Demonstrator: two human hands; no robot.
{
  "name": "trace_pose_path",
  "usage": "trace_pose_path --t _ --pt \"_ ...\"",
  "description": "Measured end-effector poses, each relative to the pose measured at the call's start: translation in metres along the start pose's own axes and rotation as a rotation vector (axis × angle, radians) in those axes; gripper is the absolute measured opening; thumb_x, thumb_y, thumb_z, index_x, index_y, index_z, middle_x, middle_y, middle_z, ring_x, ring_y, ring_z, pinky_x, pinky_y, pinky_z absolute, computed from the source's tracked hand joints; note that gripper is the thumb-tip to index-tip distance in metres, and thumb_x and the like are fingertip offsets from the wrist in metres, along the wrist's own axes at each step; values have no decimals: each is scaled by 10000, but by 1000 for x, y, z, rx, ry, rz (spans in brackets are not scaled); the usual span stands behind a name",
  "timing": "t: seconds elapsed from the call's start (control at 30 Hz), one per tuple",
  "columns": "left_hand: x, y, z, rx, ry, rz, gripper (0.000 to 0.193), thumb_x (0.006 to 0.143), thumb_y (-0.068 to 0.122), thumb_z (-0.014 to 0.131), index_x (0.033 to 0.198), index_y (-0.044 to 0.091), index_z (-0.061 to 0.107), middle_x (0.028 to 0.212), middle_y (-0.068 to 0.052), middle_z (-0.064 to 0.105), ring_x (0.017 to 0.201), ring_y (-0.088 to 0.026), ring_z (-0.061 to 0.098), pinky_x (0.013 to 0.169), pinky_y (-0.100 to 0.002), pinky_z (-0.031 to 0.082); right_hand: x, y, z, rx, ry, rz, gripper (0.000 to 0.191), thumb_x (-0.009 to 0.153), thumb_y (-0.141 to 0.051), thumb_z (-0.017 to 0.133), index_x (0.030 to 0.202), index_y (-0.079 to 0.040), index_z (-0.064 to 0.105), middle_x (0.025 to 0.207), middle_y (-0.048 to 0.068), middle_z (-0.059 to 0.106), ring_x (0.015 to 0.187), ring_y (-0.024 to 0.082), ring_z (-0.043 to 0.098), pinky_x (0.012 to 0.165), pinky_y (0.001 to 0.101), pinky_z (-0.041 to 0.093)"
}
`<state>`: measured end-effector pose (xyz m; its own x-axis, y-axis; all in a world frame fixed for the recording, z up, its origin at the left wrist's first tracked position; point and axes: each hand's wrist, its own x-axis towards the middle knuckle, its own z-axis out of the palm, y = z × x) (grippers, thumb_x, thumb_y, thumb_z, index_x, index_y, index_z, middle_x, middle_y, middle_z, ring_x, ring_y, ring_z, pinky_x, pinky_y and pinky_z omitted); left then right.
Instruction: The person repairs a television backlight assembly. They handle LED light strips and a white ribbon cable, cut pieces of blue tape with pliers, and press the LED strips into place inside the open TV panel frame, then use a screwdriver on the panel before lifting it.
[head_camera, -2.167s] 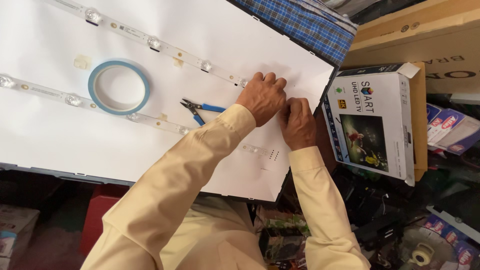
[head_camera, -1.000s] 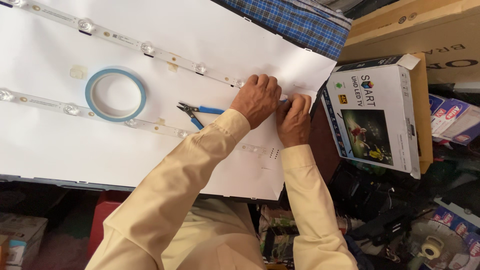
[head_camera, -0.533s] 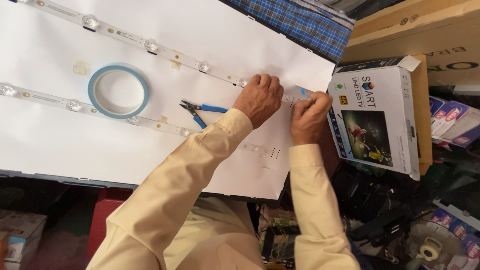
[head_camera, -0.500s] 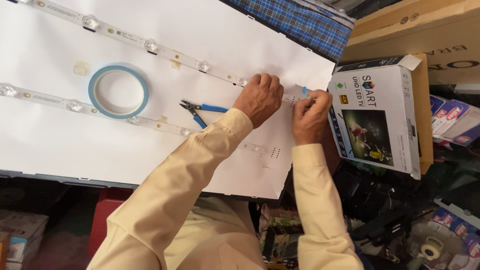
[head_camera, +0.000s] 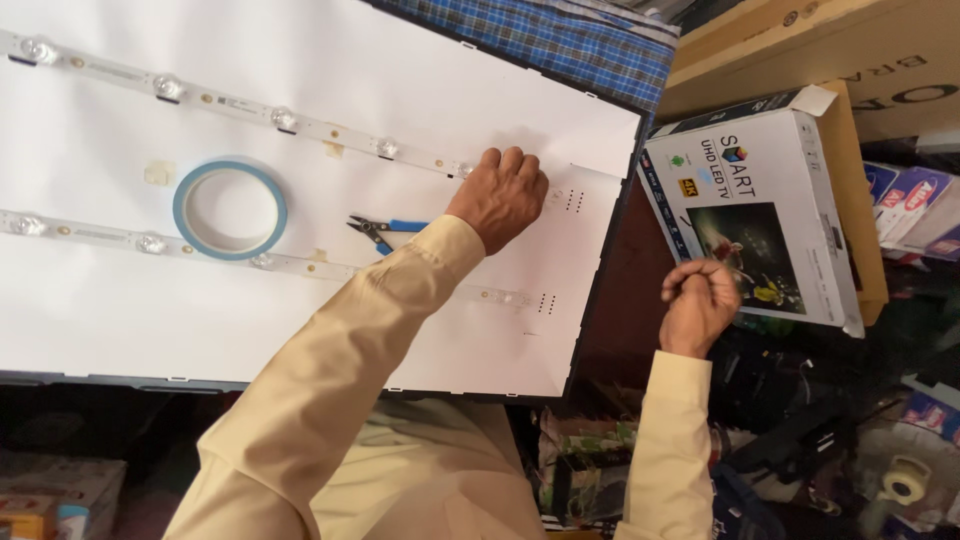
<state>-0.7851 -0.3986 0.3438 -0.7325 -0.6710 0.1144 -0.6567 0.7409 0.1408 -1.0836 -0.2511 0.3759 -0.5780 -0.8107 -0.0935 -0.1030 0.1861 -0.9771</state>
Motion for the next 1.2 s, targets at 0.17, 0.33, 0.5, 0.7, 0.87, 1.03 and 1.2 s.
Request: trace_pose_path --t 0.17,0.33,0.5,0.7,0.87,1.03,1.2 --pt "10 -2 2 57 -69 78 185 865 112 652 1028 25 667 939 -67 606 882 -227 569 688 -351 453 -20 9 -4 -230 50 231 149 1020 -55 631 872 -61 639 771 34 662 692 142 665 614 280 554" --pt "25 0 6 30 -142 70 165 880 117 646 1018 28 665 928 -70 612 856 -230 589 647 -354 467 -38 -5 19 -583 77 -151 120 905 -6 703 958 5 595 942 99 677 844 195 702 740 327 593" --pt "39 2 8 -80 -246 39 263 867 189 660 1051 1 659 970 -90 627 900 -249 622 669 -390 511 -58 -26 78 -747 -187 -559 140 956 -28 709 1096 -13 717 1113 136 693 1001 308 705 877 376 581" --pt "51 8 10 -60 -273 76 215 874 116 668 1058 4 660 1028 -104 643 972 -257 644 681 -399 546 -50 -21 140 -807 -291 -592 264 971 -14 656 1232 10 693 1129 150 653 1097 329 626 948 413 538" --pt "57 12 9 -123 -345 42 274 829 120 717 1063 -2 647 1028 -129 638 978 -278 639 704 -391 550 -49 -12 143 -931 -294 -591 345 961 -28 653 1304 13 653 1152 155 616 1096 337 594 933 416 526" --pt "65 10 5 -202 -405 8 349 760 109 740 1072 -8 633 1057 -135 636 1010 -295 635 748 -406 559 -48 -7 140 -963 -309 -590 372 970 -9 638 1343 -7 626 1166 116 616 1098 312 593 941 422 520" --pt "69 7 1 -291 -437 -23 320 751 81 724 1047 0 637 1083 -140 644 1045 -315 632 827 -423 559 -49 -10 137 -988 -322 -592 468 913 21 618 1379 -2 584 1218 115 598 1120 307 582 947 426 505"
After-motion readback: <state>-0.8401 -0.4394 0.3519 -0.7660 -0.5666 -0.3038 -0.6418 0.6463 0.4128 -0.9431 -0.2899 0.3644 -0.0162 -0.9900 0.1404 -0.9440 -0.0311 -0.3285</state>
